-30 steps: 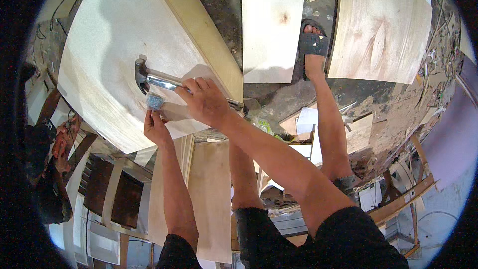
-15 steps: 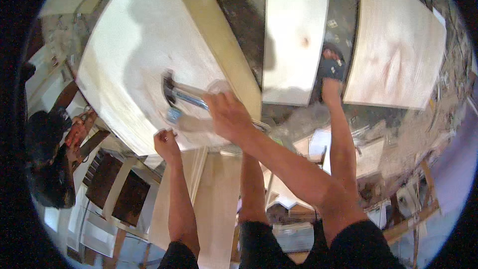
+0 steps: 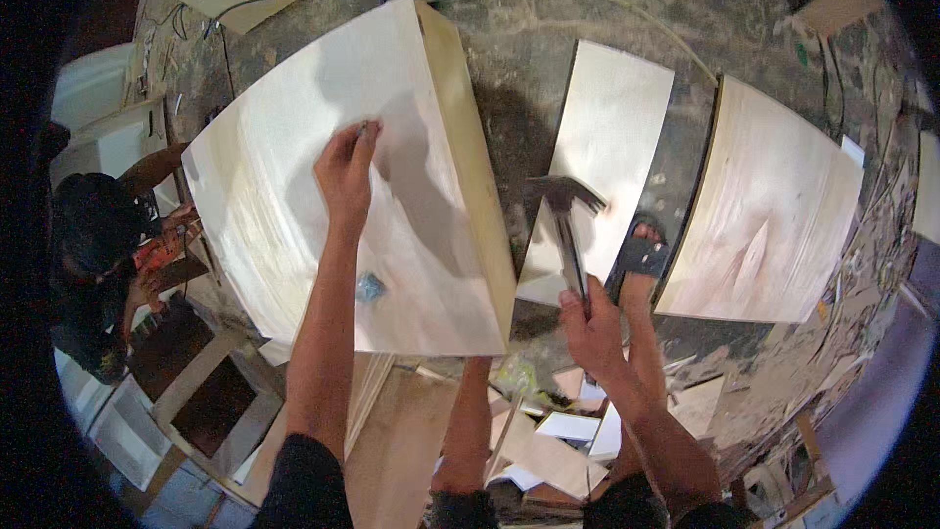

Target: The person hammers nails into a large wooden panel using a hammer. They then position the panel on the floor and align it with another panel.

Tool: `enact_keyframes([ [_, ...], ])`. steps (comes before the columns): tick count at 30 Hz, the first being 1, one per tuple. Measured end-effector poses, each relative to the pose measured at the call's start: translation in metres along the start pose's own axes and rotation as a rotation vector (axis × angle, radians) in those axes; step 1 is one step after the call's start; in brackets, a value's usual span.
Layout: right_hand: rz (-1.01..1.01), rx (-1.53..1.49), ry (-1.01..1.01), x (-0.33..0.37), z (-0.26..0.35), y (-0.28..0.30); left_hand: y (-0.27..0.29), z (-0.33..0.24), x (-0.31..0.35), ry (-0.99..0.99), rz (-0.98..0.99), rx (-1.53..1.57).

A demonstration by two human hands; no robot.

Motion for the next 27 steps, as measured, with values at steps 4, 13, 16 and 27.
enact_keyframes([
  [4,-0.115,0.078,0.1,-0.045,0.027,0.03,-0.049,-0.037,-0.107,-0.303,-0.176,-0.282],
  [13,0.148,0.041,0.225,-0.119,0.146,0.005,-0.076,-0.036,-0.134,-0.385,-0.303,-0.291],
  [16,0.176,0.061,0.247,-0.132,0.164,-0.014,-0.079,-0.032,-0.141,-0.34,-0.217,-0.35],
  [27,0.189,0.193,0.479,-0.166,0.206,-0.052,-0.077,-0.031,-0.146,-0.302,-0.19,-0.347],
])
Point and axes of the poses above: each hand's wrist, its own x-axis away from the middle knuckle, its own y-axis out of the back of the hand, z = x × y, the point moved 5 cm from there along -x, towards the middle knuckle, and after that the axes turned 14 degrees about -x, right-handed, at the moved point
